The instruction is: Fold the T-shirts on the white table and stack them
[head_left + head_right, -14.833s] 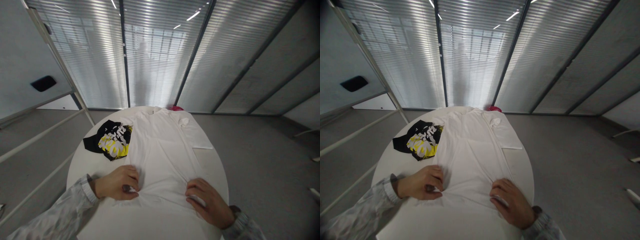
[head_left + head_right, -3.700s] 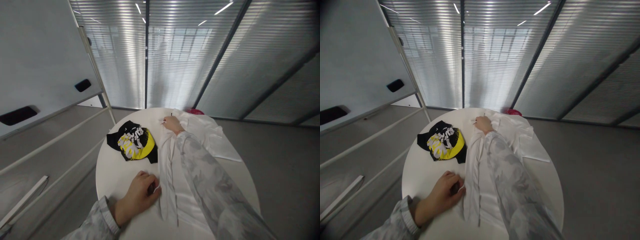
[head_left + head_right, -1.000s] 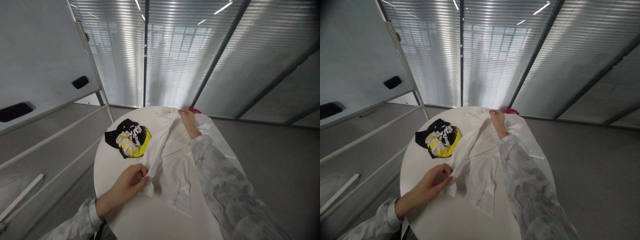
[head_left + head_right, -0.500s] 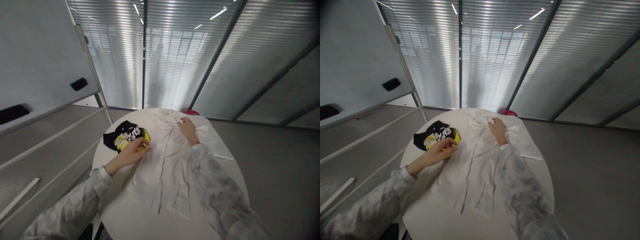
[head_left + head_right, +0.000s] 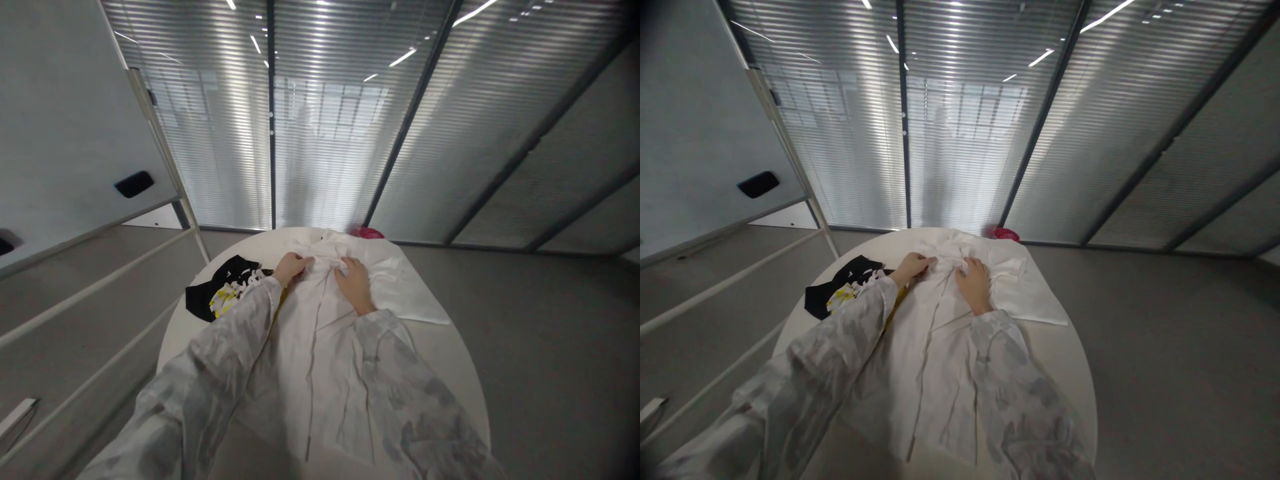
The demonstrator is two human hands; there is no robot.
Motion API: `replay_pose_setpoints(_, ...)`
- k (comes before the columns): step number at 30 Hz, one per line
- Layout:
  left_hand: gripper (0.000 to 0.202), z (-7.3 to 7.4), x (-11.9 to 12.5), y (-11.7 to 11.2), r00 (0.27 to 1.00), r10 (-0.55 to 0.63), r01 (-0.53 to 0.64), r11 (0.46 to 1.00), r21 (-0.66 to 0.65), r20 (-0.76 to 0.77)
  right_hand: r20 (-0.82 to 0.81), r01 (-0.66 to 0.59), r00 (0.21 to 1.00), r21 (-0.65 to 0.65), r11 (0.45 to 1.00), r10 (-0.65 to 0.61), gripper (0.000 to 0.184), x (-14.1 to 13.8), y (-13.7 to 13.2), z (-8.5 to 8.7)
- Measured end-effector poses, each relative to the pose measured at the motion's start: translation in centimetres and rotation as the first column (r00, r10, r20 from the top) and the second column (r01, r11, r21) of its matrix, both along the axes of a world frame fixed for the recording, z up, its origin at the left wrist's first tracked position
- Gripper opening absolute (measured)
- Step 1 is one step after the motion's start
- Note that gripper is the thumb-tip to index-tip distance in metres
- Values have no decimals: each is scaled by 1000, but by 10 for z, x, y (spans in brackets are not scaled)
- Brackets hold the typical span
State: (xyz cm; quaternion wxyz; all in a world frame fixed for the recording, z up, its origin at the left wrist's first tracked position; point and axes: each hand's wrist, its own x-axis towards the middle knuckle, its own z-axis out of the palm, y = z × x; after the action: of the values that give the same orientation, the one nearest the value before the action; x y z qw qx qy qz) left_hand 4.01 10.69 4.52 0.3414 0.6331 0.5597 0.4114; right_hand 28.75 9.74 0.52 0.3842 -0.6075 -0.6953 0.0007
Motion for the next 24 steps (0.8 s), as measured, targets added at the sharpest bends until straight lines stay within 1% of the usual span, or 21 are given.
replay_pose_setpoints(2, 40, -9, 12, 10, 999, 36, -36, 999, -11, -15, -110, 2, 994, 5, 1000, -1, 49, 5, 6, 0)
replay_pose_setpoints(4, 38, -18, 15, 19, 996, 81, -82, 996, -24, -31, -246, 11, 969, -26, 1000, -17, 53, 10, 11, 1)
replay_pose_setpoints(7, 37, -29, 2, 27, 984, 174, -175, 984, -15, -42, -389, -24, 921, -87, 996, -12, 55, 13, 15, 4)
replay_pose_setpoints(9, 38, -34, -12, 29, 970, 238, -238, 971, -1, -41, -406, -86, 913, -103, 991, 37, 54, 10, 15, 5)
replay_pose_setpoints(10, 38, -36, -19, 29, 963, 264, -264, 964, 8, -43, -387, -118, 920, -110, 987, 67, 53, 7, 14, 6)
replay_pose_setpoints(12, 35, -38, -30, 29, 952, 303, -302, 953, 30, -52, -295, -160, 949, -133, 978, 115, 48, 0, 11, 6)
replay_pose_setpoints(15, 26, -39, -40, 25, 941, 330, -326, 943, 60, -72, -73, -138, 989, -161, 977, 127, 40, -7, 4, 7)
replay_pose_setpoints(17, 24, -39, -41, 22, 940, 331, -327, 943, 66, -82, 38, -102, 993, -158, 982, 110, 42, -8, 0, 8)
replay_pose_setpoints(19, 24, -40, -39, 19, 942, 323, -318, 946, 61, -90, 92, -81, 991, -149, 986, 95, 50, -8, -6, 12)
replay_pose_setpoints(21, 30, -41, -37, 17, 946, 309, -306, 951, 47, -95, 126, -60, 989, -125, 990, 76, 56, -10, -12, 18)
replay_pose_setpoints(22, 38, -43, -36, 16, 952, 288, -285, 957, 43, -105, 142, -50, 988, -103, 993, 64, 55, -11, -15, 21)
replay_pose_setpoints(24, 57, -46, -34, 15, 964, 218, -210, 975, 66, -154, 176, -50, 983, -48, 998, 57, 48, -15, -22, 28)
